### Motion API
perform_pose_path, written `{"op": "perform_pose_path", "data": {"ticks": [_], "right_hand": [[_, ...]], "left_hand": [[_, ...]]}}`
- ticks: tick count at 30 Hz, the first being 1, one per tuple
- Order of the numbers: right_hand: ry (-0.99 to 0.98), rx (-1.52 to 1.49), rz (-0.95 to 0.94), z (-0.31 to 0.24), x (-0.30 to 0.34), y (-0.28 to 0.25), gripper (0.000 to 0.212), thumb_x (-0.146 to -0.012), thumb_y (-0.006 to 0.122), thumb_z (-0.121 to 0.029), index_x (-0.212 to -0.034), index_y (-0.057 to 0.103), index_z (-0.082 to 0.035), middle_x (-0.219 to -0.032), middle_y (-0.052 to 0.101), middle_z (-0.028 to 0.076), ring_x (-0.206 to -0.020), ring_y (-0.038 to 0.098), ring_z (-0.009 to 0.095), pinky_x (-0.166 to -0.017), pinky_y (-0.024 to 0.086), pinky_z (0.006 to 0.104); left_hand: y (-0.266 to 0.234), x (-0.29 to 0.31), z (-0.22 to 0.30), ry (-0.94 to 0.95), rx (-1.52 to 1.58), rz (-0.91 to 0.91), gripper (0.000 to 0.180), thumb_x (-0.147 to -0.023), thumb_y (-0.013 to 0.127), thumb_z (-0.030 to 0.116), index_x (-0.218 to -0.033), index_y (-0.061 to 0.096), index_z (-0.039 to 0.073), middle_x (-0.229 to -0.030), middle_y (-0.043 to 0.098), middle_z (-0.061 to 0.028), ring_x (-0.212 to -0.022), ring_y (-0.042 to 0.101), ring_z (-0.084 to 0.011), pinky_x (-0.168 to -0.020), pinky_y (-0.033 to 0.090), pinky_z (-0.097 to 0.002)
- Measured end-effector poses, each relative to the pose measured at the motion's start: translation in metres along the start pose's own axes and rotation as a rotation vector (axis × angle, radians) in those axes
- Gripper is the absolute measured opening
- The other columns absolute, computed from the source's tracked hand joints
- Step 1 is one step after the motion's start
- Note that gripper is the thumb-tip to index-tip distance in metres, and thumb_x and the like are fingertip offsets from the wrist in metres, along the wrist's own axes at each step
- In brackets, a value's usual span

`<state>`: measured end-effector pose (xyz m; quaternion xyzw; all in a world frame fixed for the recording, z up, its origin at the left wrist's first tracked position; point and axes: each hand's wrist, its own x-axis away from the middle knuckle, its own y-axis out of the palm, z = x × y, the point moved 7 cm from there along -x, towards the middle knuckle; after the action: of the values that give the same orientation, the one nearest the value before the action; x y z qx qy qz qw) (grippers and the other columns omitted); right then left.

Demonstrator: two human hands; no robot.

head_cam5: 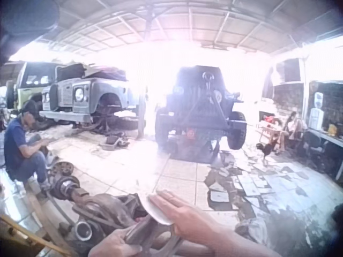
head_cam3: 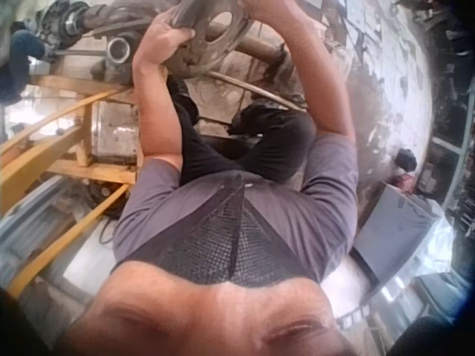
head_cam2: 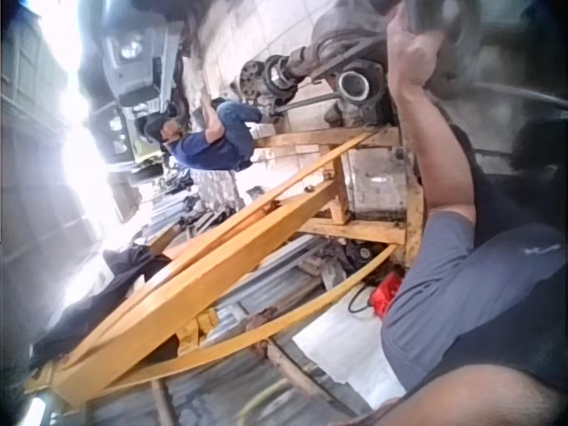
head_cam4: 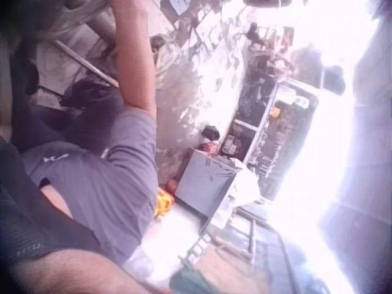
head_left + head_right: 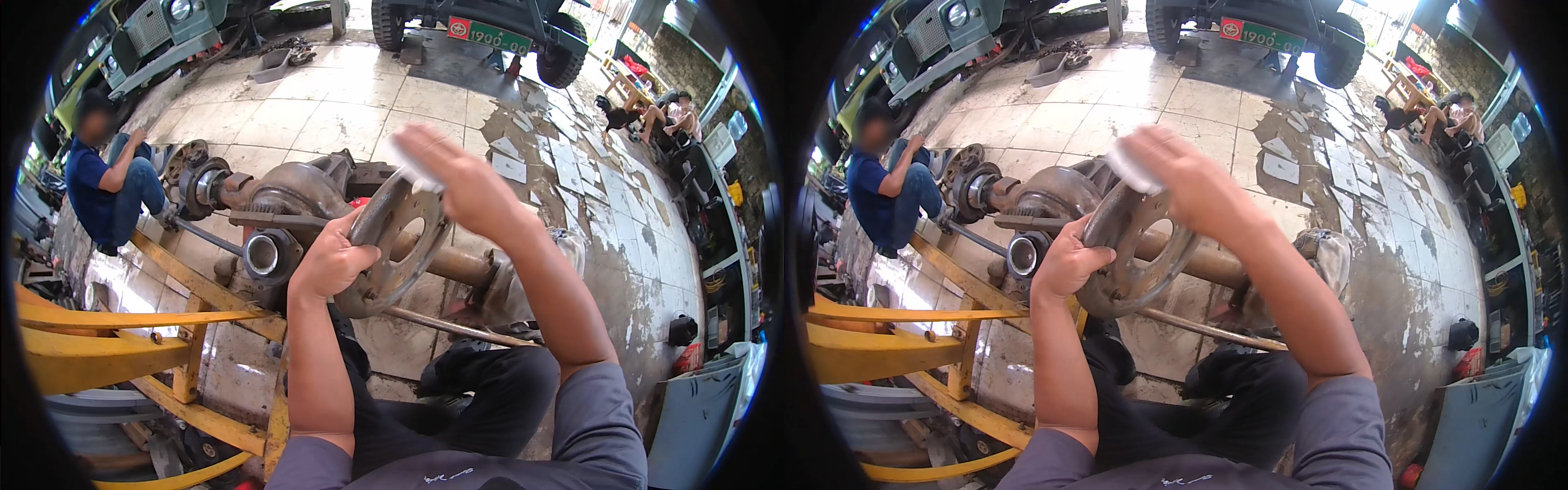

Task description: The person sands a metal brake drum with sandpaper, rotating it to cover different areas. The person then wipes the drum with a cloth. The task is performed while sitting on the floor in a workshop.

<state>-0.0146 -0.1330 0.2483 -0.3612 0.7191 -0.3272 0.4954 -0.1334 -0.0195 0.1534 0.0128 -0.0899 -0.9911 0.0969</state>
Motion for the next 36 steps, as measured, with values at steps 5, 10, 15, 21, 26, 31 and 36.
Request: {"op": "perform_pose_path", "data": {"ticks": [5,10,15,21,26,31,36], "right_hand": [[0.209,-0.022,-0.087,0.068,0.017,0.019,0.075,-0.078,0.051,0.014,-0.148,0.043,-0.012,-0.142,0.053,0.022,-0.131,0.051,0.038,-0.109,0.043,0.0423],[0.507,0.208,-0.230,0.126,0.064,0.008,0.076,-0.078,0.048,0.015,-0.148,0.042,-0.013,-0.136,0.058,0.023,-0.124,0.057,0.040,-0.104,0.046,0.0440],[0.163,-0.055,-0.002,0.035,0.012,0.002,0.074,-0.079,0.047,0.016,-0.147,0.045,-0.013,-0.144,0.052,0.019,-0.130,0.053,0.037,-0.109,0.044,0.0419],[0.309,-0.069,-0.120,0.099,0.028,0.026,0.070,-0.079,0.053,0.013,-0.145,0.049,-0.011,-0.142,0.054,0.019,-0.131,0.053,0.034,-0.110,0.043,0.0399],[0.536,-0.032,-0.088,0.144,0.052,0.002,0.075,-0.077,0.048,0.014,-0.148,0.044,-0.011,-0.136,0.058,0.023,-0.129,0.054,0.036,-0.110,0.042,0.0405],[0.241,-0.174,-0.059,0.076,0.021,0.025,0.080,-0.073,0.048,0.015,-0.150,0.041,-0.008,-0.141,0.054,0.022,-0.132,0.051,0.035,-0.113,0.040,0.0393],[0.772,-0.083,-0.385,0.156,0.099,0.073,0.087,-0.075,0.044,0.018,-0.154,0.035,-0.016,-0.142,0.054,0.021,-0.131,0.052,0.035,-0.111,0.041,0.0391]], "left_hand": [[0.001,-0.004,-0.002,0.000,0.028,-0.008,0.048,-0.080,0.060,-0.005,-0.128,0.059,-0.004,-0.110,0.068,-0.0056,-0.097,0.062,-0.0112,-0.089,0.048,-0.0268],[0.001,-0.004,0.001,-0.014,-0.064,0.002,0.047,-0.080,0.060,-0.004,-0.127,0.059,-0.004,-0.109,0.068,-0.0049,-0.097,0.062,-0.0111,-0.089,0.048,-0.0263],[-0.002,-0.001,0.000,-0.003,-0.021,-0.004,0.057,-0.079,0.058,-0.005,-0.136,0.055,-0.002,-0.110,0.066,-0.0017,-0.097,0.058,-0.0082,-0.087,0.045,-0.0240],[-0.001,-0.003,0.000,-0.025,-0.030,0.033,0.051,-0.078,0.062,-0.003,-0.129,0.059,-0.004,-0.109,0.068,-0.0027,-0.095,0.060,-0.0094,-0.087,0.046,-0.0245],[-0.001,-0.005,0.005,0.000,-0.093,0.049,0.056,-0.080,0.058,-0.005,-0.136,0.057,0.000,-0.102,0.067,-0.0002,-0.087,0.058,-0.0070,-0.081,0.045,-0.0233],[-0.009,-0.003,-0.002,-0.023,-0.071,0.076,0.047,-0.079,0.060,-0.004,-0.126,0.061,-0.003,-0.101,0.068,-0.0020,-0.087,0.058,-0.0078,-0.081,0.046,-0.0240],[-0.006,-0.004,0.003,-0.025,-0.059,0.081,0.047,-0.079,0.060,-0.003,-0.126,0.061,-0.003,-0.100,0.068,-0.0022,-0.086,0.059,-0.0081,-0.080,0.046,-0.0239]]}}
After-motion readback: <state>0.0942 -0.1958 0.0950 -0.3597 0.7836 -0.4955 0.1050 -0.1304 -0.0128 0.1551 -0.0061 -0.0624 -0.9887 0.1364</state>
